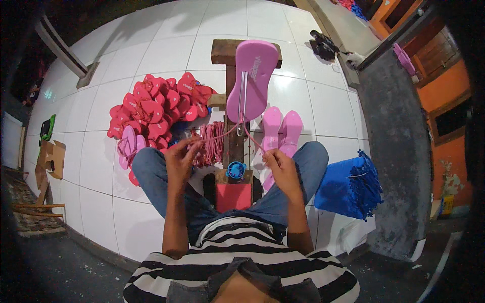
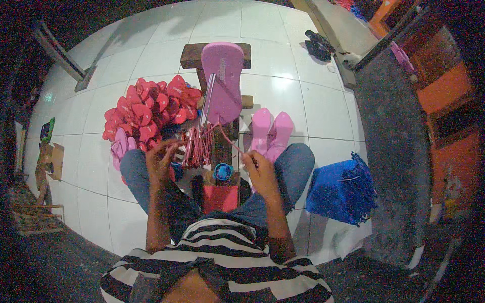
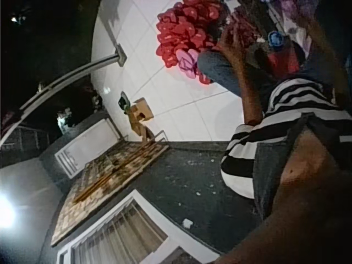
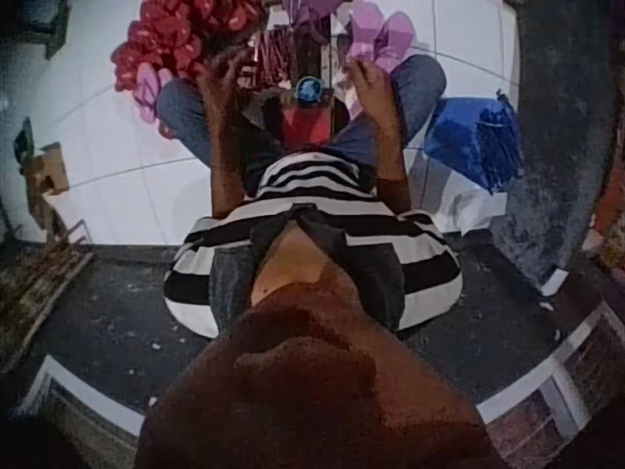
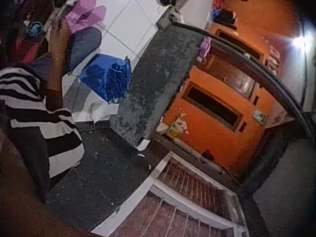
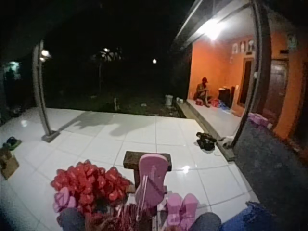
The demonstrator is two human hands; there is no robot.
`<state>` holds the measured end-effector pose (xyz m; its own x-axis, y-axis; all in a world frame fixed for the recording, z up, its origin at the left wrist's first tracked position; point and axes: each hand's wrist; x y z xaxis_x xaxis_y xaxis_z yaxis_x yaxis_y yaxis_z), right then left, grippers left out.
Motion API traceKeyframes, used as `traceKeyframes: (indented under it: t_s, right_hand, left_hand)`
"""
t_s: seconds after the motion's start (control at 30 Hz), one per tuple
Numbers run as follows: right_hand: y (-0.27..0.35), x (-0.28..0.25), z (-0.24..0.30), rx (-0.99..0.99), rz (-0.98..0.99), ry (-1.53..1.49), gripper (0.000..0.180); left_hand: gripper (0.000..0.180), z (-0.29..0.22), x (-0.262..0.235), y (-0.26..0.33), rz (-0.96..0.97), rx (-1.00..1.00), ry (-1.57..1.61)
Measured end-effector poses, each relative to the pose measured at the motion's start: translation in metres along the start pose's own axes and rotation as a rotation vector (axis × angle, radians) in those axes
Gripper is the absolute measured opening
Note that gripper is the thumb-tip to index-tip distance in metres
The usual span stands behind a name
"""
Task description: The person assembles flip-flops by pulling rubber straps through holes in the foam soles using a metal tool mounted on a wooden block, handling several soles and straps one at a time.
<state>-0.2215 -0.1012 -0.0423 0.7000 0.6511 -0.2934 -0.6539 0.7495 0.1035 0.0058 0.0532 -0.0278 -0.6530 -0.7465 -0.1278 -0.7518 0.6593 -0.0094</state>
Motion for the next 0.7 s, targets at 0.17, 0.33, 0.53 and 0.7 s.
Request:
traceKeyframes:
  t_s: [0.17,0.33,0.53,0.7]
  right_hand:
    - [-0.012,0.009,0.066,-0.463,-0.292,0.225,0.023]
    - [-0.025,0.016,0.087,-0.566,0.185,-0.084,0.027]
    - [-0.043,0.021,0.070,-0.600,0.273,-0.466,0.016]
    - [-0.049,0.027,0.079,-0.551,0.160,-0.737,0.015]
  left_hand:
    - [0.013,-0.028,0.030,-0.023,0.112,0.436,0.182]
    - [0.009,-0.041,0.043,-0.024,0.650,0.033,0.268]
    - [0.009,-0.021,0.048,-0.035,0.649,0.103,0.450]
    - [0.016,-0.069,0.048,-0.060,0.144,0.384,0.367]
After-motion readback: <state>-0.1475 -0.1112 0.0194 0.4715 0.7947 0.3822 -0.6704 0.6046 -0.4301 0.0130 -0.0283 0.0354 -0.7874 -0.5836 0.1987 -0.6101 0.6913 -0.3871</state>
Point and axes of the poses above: each hand's wrist, its own y-axis away from the middle knuckle, its own x-axis out of the palm, z = x × y, and after that the axes turned 3 degrees about -y, right-handed
